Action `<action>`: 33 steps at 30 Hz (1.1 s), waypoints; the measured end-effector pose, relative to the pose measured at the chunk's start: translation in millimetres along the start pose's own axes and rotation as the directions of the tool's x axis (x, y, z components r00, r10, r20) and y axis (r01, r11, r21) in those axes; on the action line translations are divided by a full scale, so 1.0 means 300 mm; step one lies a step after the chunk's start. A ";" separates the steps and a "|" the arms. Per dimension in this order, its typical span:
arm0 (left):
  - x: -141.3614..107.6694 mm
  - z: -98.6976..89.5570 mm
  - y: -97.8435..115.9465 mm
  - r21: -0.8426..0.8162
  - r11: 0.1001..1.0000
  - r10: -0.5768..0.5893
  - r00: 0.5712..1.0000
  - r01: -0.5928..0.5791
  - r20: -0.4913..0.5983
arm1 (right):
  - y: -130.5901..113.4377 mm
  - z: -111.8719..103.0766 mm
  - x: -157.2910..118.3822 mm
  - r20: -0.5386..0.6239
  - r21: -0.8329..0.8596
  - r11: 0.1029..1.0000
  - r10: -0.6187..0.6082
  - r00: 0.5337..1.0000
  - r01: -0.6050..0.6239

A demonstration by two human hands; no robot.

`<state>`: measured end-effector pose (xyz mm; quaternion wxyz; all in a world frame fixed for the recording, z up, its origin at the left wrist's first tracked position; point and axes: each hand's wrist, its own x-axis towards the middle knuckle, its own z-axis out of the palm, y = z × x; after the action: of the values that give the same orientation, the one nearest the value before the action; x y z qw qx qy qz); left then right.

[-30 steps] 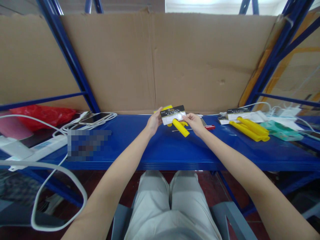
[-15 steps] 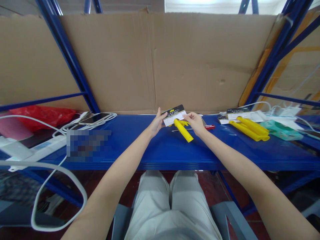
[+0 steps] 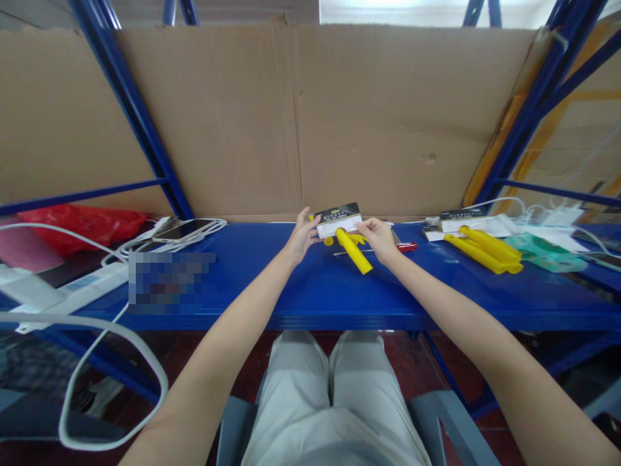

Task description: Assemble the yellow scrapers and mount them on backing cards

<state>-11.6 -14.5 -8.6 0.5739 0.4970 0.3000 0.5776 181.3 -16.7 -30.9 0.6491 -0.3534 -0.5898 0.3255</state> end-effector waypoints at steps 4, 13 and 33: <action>0.007 -0.002 -0.016 0.046 0.999 0.021 0.997 -0.025 0.075 | 0.005 -0.009 0.007 -0.038 -0.031 0.999 -0.021 0.999 0.019; -0.003 0.008 -0.014 0.078 0.996 0.029 1.000 -0.030 0.010 | -0.003 -0.007 0.004 -0.054 -0.021 1.000 -0.004 0.999 0.003; -0.015 0.009 -0.008 0.233 0.972 -0.051 0.998 0.041 0.036 | -0.013 -0.004 0.007 -0.064 -0.010 0.997 0.071 0.995 -0.072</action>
<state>-8.9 -19.0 -10.9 0.5310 0.5655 0.3650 0.5147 182.7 -17.1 -26.5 0.6534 -0.3883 -0.5578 0.3334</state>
